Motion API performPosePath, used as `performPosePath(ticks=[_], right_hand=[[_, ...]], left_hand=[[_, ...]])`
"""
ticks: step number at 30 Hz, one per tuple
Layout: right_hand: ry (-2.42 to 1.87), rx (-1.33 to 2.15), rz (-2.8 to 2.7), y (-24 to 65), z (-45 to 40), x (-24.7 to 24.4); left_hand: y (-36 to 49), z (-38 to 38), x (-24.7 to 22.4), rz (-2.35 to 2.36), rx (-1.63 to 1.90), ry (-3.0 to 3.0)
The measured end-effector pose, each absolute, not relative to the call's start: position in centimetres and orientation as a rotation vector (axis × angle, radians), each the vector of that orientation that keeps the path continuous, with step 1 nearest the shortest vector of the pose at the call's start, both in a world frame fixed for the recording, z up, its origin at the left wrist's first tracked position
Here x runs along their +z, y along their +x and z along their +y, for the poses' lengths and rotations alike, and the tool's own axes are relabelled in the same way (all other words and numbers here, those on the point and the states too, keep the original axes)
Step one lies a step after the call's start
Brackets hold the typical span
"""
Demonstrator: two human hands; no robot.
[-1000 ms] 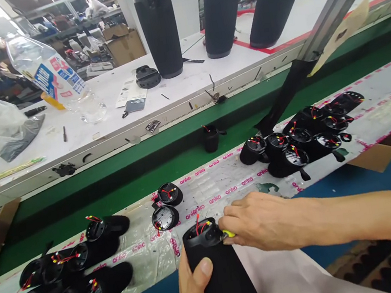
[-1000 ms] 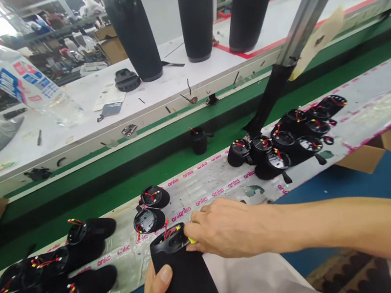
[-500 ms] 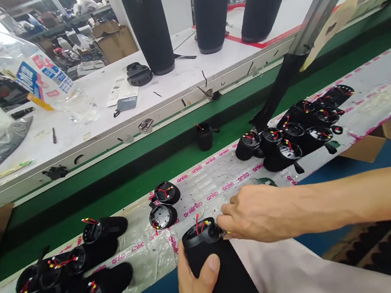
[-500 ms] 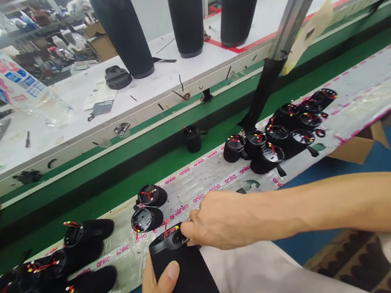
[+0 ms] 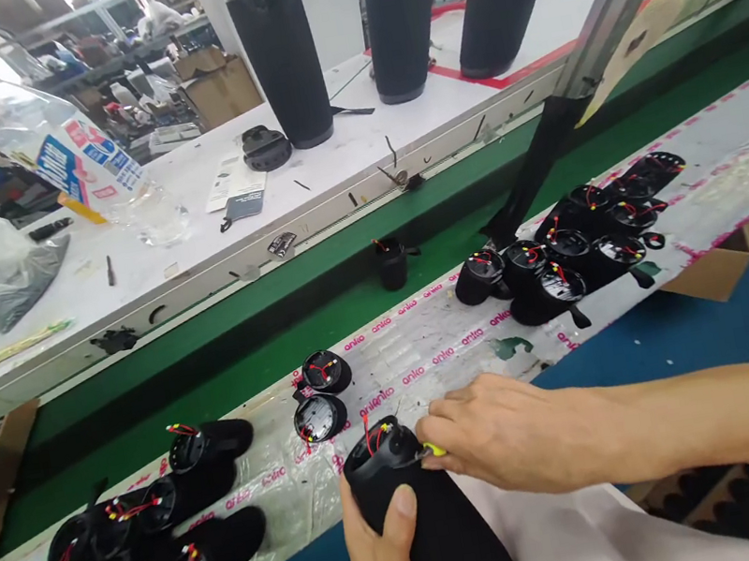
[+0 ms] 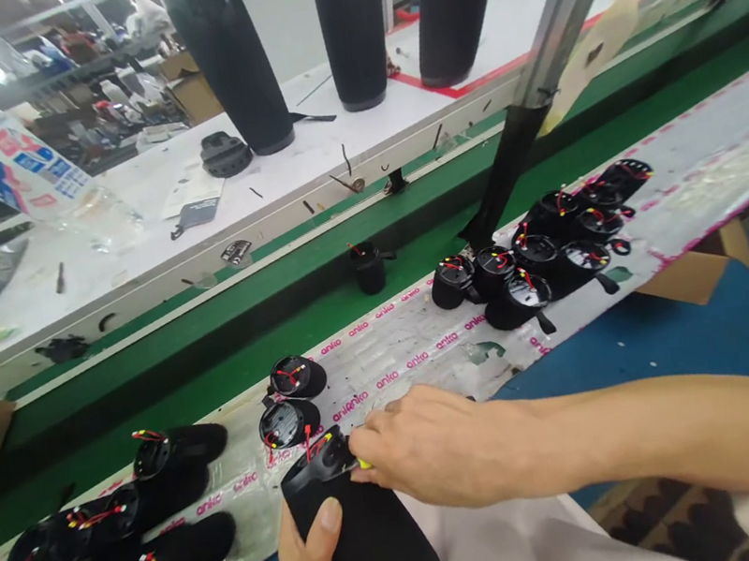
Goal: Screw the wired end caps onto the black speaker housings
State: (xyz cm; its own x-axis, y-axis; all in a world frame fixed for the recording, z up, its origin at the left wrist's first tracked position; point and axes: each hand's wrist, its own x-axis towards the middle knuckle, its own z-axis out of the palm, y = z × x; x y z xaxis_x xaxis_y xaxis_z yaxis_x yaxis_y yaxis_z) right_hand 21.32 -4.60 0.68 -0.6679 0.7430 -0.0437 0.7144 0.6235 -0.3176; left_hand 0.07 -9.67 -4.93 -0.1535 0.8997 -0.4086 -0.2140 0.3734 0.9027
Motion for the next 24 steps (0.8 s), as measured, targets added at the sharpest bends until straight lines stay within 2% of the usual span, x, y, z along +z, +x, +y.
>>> performPosePath(ticks=[4, 13, 19, 24], right_hand=[[-1.217, 0.319, -2.762, 21.2, -4.9, 0.0], [-1.368, 0.332, -2.655, 20.0, -6.0, 0.2], [-1.422, 0.094, -2.574, 18.7, -7.3, -0.8], [-1.418, 0.134, -2.646, 18.3, -7.7, -1.2]], left_hand=[[-0.4, -9.5, -5.6, 1.468, 1.074, 0.791], [-0.6, -9.6, -6.1, 1.925, 0.935, 0.999], [0.4, -9.2, -4.9, 2.148, 0.873, 1.086], [0.5, -9.3, -4.8, 2.309, 0.772, 1.138]])
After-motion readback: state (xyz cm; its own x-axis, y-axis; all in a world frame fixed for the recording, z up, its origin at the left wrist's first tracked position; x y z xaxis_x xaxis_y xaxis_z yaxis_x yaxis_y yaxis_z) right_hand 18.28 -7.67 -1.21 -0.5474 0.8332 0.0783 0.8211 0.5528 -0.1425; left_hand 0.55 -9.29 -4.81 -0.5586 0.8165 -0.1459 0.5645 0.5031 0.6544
